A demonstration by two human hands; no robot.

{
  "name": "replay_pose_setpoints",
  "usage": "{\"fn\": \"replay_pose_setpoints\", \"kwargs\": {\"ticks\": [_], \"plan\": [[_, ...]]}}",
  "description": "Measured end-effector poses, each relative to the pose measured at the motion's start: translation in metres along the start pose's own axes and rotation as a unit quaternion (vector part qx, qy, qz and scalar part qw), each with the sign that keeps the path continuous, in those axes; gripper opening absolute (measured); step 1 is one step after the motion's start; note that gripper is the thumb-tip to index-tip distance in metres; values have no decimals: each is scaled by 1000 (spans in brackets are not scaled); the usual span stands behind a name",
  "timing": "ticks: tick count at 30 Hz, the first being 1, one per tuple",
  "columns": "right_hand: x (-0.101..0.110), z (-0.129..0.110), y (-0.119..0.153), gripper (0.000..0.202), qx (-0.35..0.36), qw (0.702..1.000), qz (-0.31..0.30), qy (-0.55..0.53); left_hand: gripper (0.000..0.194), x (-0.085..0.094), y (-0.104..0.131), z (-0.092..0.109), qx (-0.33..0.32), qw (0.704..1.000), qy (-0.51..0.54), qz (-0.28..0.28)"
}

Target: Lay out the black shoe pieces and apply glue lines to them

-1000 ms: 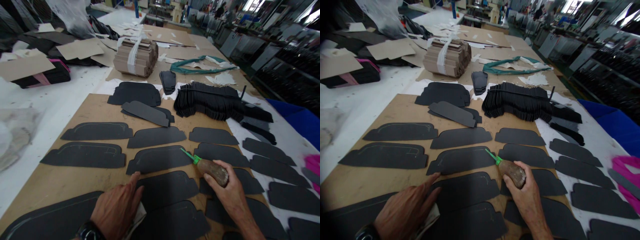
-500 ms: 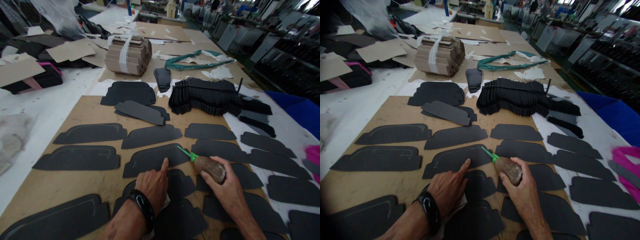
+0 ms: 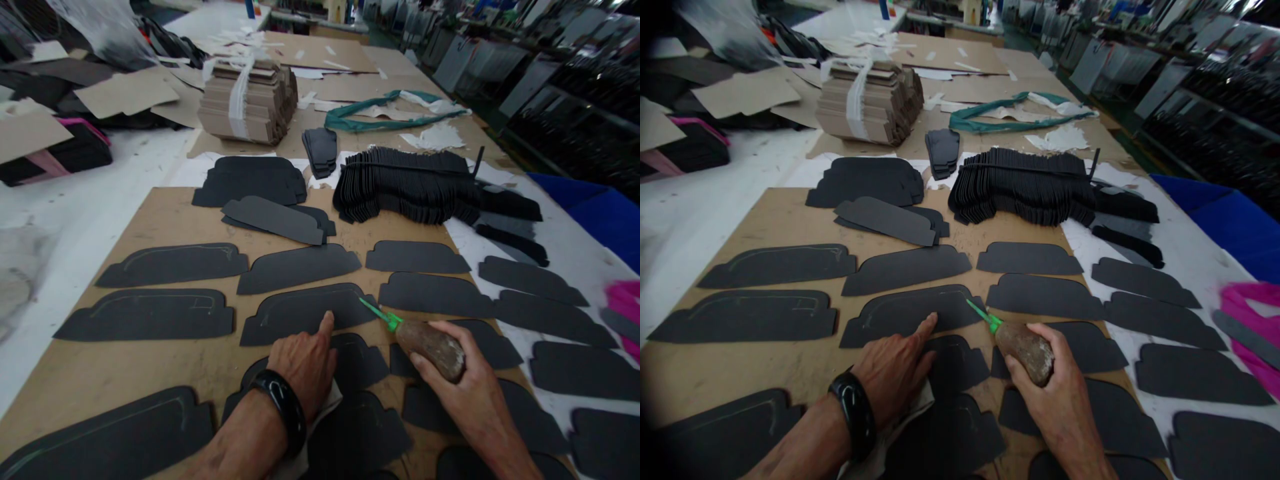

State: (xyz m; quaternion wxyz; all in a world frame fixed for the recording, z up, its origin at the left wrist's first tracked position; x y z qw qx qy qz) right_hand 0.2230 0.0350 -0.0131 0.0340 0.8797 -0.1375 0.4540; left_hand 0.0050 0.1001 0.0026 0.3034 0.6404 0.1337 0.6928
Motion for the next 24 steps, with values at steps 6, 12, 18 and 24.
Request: {"fn": "replay_pose_setpoints", "kwargs": {"ticks": [6, 12, 18, 24], "plan": [[5, 4, 2, 43, -24, 999, -15, -14, 52, -3, 0, -2, -15, 1000, 4, 24], [0, 3, 2, 49, -134, 972, -58, -183, 53, -3, -1, -1, -15, 1000, -1, 12], [-11, -23, -9, 40, -266, 790, -44, -550, 55, -3, 3, 1, -16, 1000, 4, 6], [6, -14, -8, 26, -302, 773, -10, -558, 55, 0, 4, -1, -24, 999, 27, 0]]}}
Point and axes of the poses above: each hand's wrist, its own y-axis away from the middle knuckle, its own x-axis out of the back of the hand, z = x × y, the point moved 2 cm from there along -y, towards the middle knuckle, and after that the axes turned 6 degrees about x, right-handed, at the moved point
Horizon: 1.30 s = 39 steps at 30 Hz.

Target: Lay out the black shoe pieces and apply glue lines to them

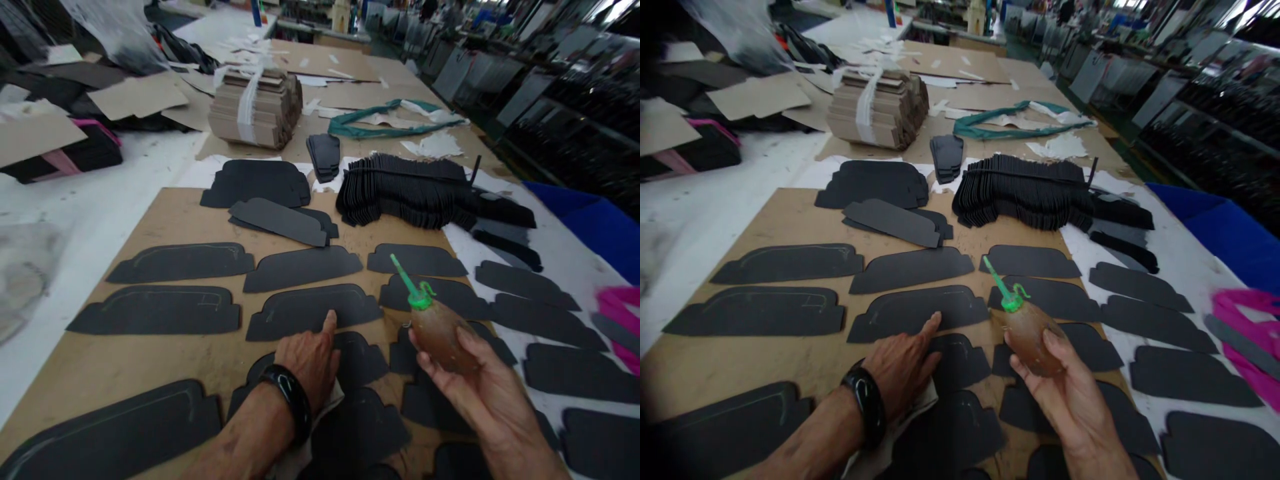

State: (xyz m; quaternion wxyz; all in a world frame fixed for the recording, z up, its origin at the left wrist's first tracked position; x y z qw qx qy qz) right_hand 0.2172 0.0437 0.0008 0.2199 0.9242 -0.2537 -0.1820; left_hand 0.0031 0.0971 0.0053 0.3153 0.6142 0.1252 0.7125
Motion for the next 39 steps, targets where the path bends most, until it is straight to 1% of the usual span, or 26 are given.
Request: {"fn": "replay_pose_setpoints", "kwargs": {"ticks": [2, 4, 7, 9, 11, 13, 14, 16, 17, 19, 21, 22, 24, 27, 30, 35, 39], "plan": [[7, 1, 2, 24, 0, 1000, 1, 9, 56, 0, 0, -2, 0, 1000, 14, 3], [9, 5, 3, 20, 6, 999, -8, 39, 56, 0, 2, -5, -3, 1000, 30, 4], [1, 11, 3, 19, 16, 996, -42, 73, 56, -2, 7, -10, -2, 999, 49, 8], [-10, 14, 3, 20, 10, 995, -70, 70, 57, -4, 11, -15, 4, 998, 58, 10], [-24, 15, 3, 27, -4, 994, -90, 69, 55, -6, 14, -22, -2, 997, 77, 16], [-40, 14, 2, 36, -9, 992, -102, 79, 49, -4, 14, -32, -9, 994, 101, 46], [-49, 13, 1, 39, -2, 990, -107, 90, 47, -2, 13, -37, -2, 992, 106, 69], [-65, 12, -4, 41, 22, 984, -130, 117, 48, 5, 8, -49, 42, 989, 94, 108], [-72, 12, -9, 41, 33, 980, -145, 131, 50, 8, 5, -55, 71, 987, 82, 119], [-84, 16, -21, 42, 53, 972, -165, 162, 56, 15, -3, -65, 118, 984, 64, 116], [-94, 20, -33, 47, 82, 958, -180, 209, 60, 18, -9, -71, 140, 984, 56, 100], [-99, 23, -38, 49, 104, 946, -189, 243, 60, 19, -10, -74, 143, 984, 53, 94], [-110, 25, -45, 51, 152, 913, -207, 317, 59, 17, -12, -75, 141, 985, 54, 88], [-129, 27, -45, 48, 191, 865, -229, 403, 60, 10, -9, -75, 136, 985, 60, 85], [-144, 29, -41, 46, 206, 834, -243, 451, 63, 4, -6, -75, 140, 985, 66, 72], [-155, 31, -40, 43, 228, 804, -251, 488, 64, 5, -5, -75, 135, 986, 78, 62], [-157, 33, -40, 42, 235, 794, -252, 500, 65, 6, -6, -74, 139, 985, 82, 64]]}}
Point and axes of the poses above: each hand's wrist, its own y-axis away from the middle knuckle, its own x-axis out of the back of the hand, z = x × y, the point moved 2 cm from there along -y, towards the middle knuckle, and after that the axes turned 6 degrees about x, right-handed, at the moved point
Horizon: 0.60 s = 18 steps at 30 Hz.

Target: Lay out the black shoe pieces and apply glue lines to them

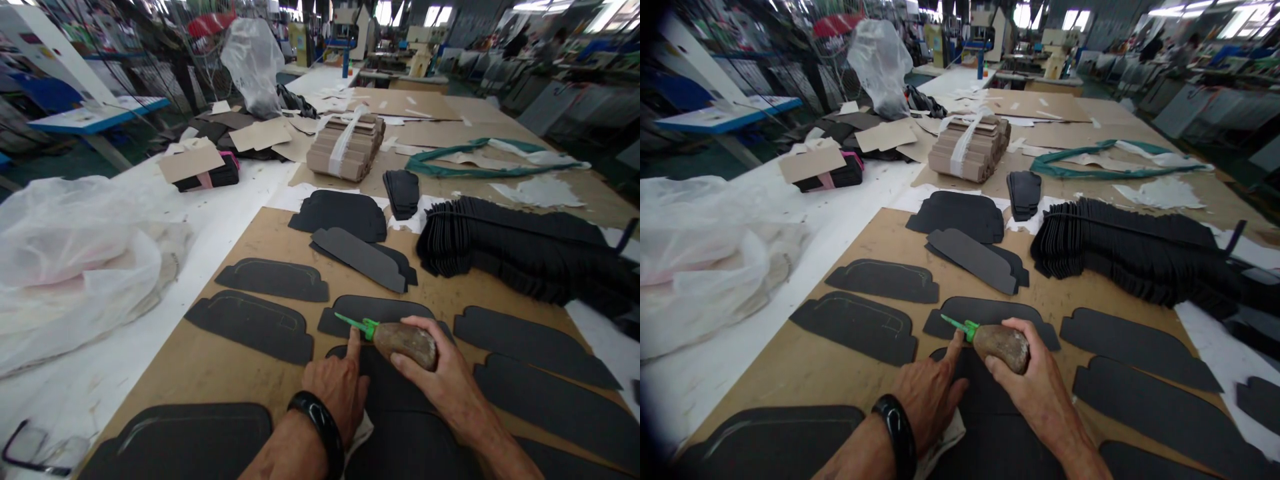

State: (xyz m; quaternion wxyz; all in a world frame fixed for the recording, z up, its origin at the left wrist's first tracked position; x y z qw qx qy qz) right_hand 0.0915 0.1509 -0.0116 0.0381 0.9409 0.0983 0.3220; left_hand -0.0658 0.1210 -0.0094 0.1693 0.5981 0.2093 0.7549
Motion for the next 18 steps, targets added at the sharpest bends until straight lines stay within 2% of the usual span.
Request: {"fn": "replay_pose_setpoints", "kwargs": {"ticks": [18], "plan": [[-4, 5, -4, 42, 7, 1000, 10, 9, 64, -2, 3, -4, -11, 1000, 6, 1]]}}
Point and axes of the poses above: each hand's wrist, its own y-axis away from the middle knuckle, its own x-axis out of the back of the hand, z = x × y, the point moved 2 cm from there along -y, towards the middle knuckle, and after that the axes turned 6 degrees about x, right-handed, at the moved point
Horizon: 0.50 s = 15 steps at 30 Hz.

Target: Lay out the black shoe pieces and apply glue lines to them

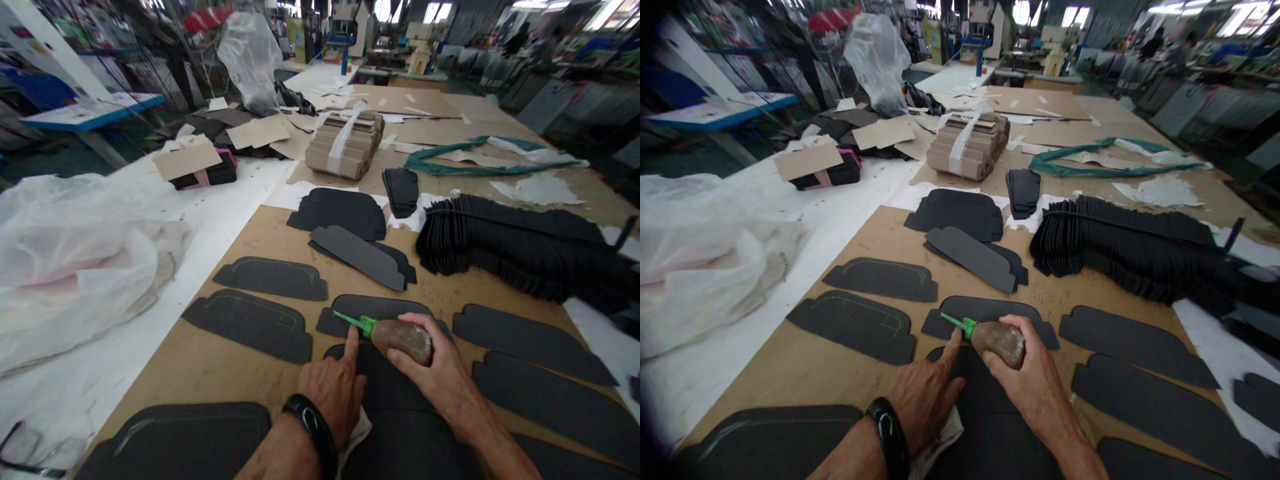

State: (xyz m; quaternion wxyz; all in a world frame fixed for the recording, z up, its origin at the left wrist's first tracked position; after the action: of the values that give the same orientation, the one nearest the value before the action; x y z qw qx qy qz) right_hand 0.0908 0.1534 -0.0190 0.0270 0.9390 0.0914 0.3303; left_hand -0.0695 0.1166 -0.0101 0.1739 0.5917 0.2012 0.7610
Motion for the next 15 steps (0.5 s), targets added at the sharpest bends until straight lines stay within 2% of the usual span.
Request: {"fn": "replay_pose_setpoints", "kwargs": {"ticks": [8, 15], "plan": [[4, -7, 2, 40, -3, 1000, -8, -6, 54, 9, 8, -6, 0, 1000, 1, 10], [5, -6, 7, 41, 0, 1000, -12, 5, 55, 15, 6, -4, 1, 1000, -12, -22]]}}
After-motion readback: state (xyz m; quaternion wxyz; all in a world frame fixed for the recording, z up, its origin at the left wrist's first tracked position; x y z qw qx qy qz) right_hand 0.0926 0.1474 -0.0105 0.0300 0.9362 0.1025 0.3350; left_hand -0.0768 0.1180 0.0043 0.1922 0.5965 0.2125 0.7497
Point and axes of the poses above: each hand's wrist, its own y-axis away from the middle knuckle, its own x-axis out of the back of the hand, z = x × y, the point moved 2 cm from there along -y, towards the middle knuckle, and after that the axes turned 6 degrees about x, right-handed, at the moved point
